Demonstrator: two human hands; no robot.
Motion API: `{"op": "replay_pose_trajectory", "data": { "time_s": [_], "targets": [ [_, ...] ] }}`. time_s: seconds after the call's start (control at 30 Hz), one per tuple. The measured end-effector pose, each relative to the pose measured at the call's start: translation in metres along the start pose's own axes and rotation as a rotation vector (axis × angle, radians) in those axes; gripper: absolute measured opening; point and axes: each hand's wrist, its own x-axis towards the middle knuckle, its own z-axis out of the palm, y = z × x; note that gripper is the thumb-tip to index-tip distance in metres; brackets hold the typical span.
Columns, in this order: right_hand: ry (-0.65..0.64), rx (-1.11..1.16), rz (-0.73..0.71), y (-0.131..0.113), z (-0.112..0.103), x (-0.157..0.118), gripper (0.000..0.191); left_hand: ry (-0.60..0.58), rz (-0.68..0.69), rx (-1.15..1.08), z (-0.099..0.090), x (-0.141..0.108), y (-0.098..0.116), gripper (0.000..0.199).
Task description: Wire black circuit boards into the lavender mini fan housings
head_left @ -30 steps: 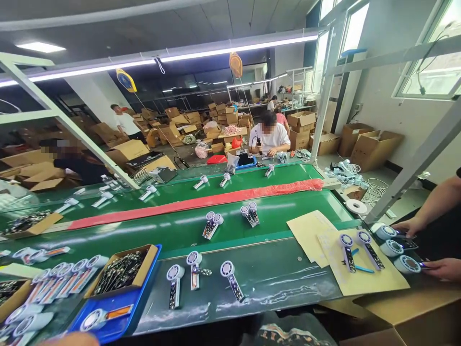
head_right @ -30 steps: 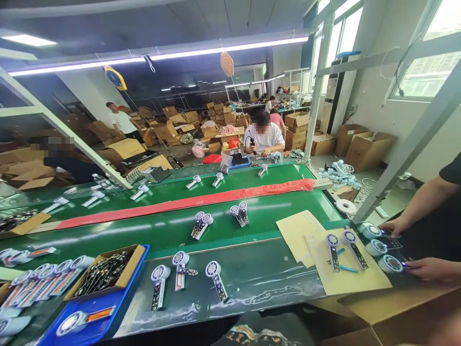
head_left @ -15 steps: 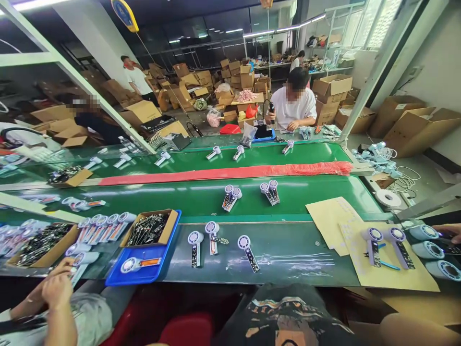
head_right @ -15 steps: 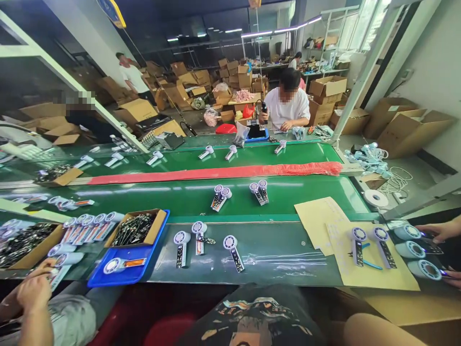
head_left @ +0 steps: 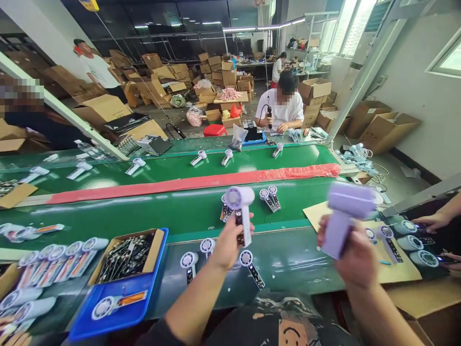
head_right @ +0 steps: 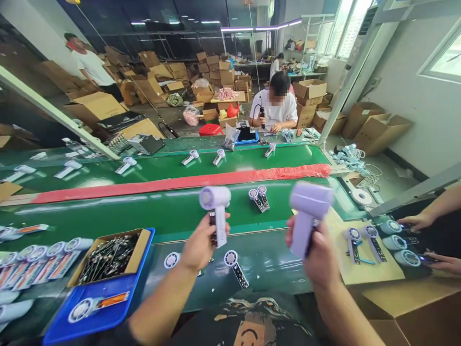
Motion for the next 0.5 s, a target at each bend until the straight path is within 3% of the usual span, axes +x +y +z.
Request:
{"op": "replay_pose_trajectory", "data": {
  "time_s": [0.1,0.2,0.5],
  "targets": [
    [0.037,0.18,0.115,0.014,0.02,0.026,0.04,-0.008,0.058,-0.053,0.03,0.042,-0.041,0.057],
    [0.047,0.229,0.162,0.042,0.025,0.059,0.047,-0.015,0.123,-0.074,0.055,0.071,-0.073,0.069],
    [-0.185,0.207,0.271,0.109,-0.005,0.169,0.058,0.125,0.121,-0.075,0.099,0.156,-0.114,0.068]
  ]
}}
